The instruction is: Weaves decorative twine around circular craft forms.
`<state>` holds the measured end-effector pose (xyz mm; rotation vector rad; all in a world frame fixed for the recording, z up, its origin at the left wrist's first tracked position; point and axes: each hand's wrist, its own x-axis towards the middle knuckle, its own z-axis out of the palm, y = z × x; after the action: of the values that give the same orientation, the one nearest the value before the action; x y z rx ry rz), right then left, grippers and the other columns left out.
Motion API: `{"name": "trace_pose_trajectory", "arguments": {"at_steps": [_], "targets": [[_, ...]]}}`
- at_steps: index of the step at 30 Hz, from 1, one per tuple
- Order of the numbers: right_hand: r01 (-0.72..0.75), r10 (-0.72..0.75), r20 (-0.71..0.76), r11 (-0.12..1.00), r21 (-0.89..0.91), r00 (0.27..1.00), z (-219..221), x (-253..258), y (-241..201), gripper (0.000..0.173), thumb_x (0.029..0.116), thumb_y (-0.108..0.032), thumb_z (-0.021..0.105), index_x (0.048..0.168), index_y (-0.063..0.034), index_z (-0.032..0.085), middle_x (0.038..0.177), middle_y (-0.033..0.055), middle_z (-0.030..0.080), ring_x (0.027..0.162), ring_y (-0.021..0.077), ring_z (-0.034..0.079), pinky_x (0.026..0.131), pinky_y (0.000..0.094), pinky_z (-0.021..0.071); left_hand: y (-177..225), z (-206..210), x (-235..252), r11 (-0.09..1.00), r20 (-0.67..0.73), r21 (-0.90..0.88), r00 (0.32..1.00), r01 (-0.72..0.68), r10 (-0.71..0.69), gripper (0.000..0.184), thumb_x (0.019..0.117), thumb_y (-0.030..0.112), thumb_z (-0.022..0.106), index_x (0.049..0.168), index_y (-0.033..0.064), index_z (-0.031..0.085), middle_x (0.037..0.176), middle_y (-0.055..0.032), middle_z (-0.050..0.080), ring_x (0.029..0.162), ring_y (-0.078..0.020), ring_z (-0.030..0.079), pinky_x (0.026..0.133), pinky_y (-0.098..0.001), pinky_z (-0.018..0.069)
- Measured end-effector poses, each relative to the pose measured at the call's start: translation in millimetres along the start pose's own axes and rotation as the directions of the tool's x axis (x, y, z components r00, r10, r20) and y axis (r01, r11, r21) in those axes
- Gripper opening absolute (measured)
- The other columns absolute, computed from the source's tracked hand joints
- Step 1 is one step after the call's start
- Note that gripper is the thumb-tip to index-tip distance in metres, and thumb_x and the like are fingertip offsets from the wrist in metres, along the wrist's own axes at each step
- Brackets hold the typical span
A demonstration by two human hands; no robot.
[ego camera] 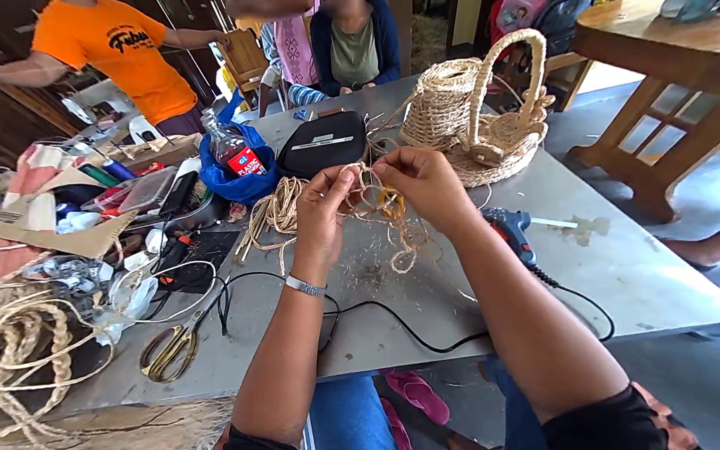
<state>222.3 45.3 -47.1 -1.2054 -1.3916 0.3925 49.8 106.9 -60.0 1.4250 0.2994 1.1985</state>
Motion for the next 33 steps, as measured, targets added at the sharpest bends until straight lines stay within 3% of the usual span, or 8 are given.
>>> {"name": "trace_pose_trajectory", "arguments": {"at_steps": [2,5,17,20,22,26,28,33], "targets": [[0.011,-0.011,-0.006,1.000,-0.005,1.000,0,-1,-3,0.017,0.1033,-0.018,0.061,0.106,-0.0063,0.072,0.091,0.0014,0.070,0.079,0.0044,0.064,0.074,0.0232,0.0544,1,0,0,0.999,-0.024,-0.027,0.999,0.034,-0.035,0.019,0.1053,0.014,0.054,0.117,0.0060,0.067,0.102,-0.0020,0.069,0.079,-0.0078,0.066,0.074,-0.0249,0.0582],[0.039,-0.039,-0.025,0.999,-0.011,0.999,3,-3,-6,0.015,0.1029,-0.018,0.061,0.106,-0.0074,0.072,0.090,0.0006,0.070,0.076,0.0036,0.064,0.072,0.0222,0.0541,0,1,0,1.000,-0.045,-0.003,0.999,0.027,-0.028,0.017,0.1029,0.013,0.059,0.116,0.0067,0.069,0.095,-0.0004,0.067,0.068,-0.0045,0.058,0.063,-0.0197,0.0531],[0.135,-0.136,-0.105,0.991,-0.019,0.985,14,-6,-6,0.013,0.0996,-0.016,0.065,0.100,-0.0059,0.073,0.085,-0.0002,0.070,0.070,0.0016,0.062,0.066,0.0196,0.0532,-3,1,-2,0.990,-0.013,0.138,1.000,-0.020,0.022,0.014,0.0987,0.011,0.066,0.112,0.0071,0.068,0.094,0.0003,0.068,0.071,-0.0053,0.061,0.066,-0.0207,0.0541],[0.202,-0.202,-0.041,0.979,0.002,0.979,13,-4,-3,0.022,0.1011,-0.015,0.059,0.117,-0.0053,0.071,0.100,0.0024,0.071,0.073,0.0044,0.062,0.065,0.0219,0.0530,-2,2,-3,0.985,-0.013,0.169,0.999,-0.037,0.039,0.013,0.0982,0.012,0.067,0.111,0.0082,0.068,0.095,0.0010,0.067,0.073,-0.0053,0.062,0.066,-0.0208,0.0550],[0.271,-0.272,0.026,0.962,0.008,0.962,13,-2,-2,0.032,0.1009,-0.021,0.061,0.128,-0.0066,0.068,0.107,0.0026,0.071,0.070,0.0045,0.057,0.059,0.0217,0.0474,-3,1,-3,0.984,-0.003,0.170,0.999,-0.049,0.051,0.012,0.0987,0.011,0.066,0.110,0.0091,0.066,0.093,0.0018,0.066,0.073,-0.0048,0.062,0.067,-0.0206,0.0554],[0.278,-0.278,0.019,0.960,-0.024,0.960,12,-4,-5,0.020,0.0973,-0.023,0.071,0.113,-0.0116,0.076,0.100,-0.0002,0.071,0.067,0.0019,0.056,0.058,0.0185,0.0467,-5,-2,-2,0.989,0.032,0.127,0.997,-0.071,0.068,0.004,0.1008,0.011,0.061,0.100,0.0108,0.065,0.085,0.0019,0.064,0.070,-0.0058,0.061,0.066,-0.0219,0.0548],[0.248,-0.248,0.013,0.969,-0.018,0.969,8,-3,-5,0.017,0.0985,-0.023,0.070,0.110,-0.0116,0.077,0.098,-0.0018,0.074,0.067,0.0018,0.059,0.060,0.0195,0.0484,-2,-3,-1,0.998,0.037,0.059,0.999,-0.037,0.035,0.015,0.1032,0.015,0.054,0.095,0.0118,0.066,0.087,0.0010,0.067,0.072,-0.0067,0.063,0.068,-0.0237,0.0560],[0.157,-0.162,0.037,0.981,0.114,0.986,3,-3,-8,0.015,0.0974,-0.017,0.071,0.107,-0.0062,0.076,0.096,0.0007,0.075,0.083,0.0059,0.070,0.077,0.0234,0.0587,2,-3,0,0.983,0.068,-0.178,0.997,0.045,-0.033,0.026,0.1080,0.021,0.047,0.108,0.0089,0.071,0.101,-0.0009,0.070,0.088,-0.0068,0.067,0.081,-0.0227,0.0558]]}}
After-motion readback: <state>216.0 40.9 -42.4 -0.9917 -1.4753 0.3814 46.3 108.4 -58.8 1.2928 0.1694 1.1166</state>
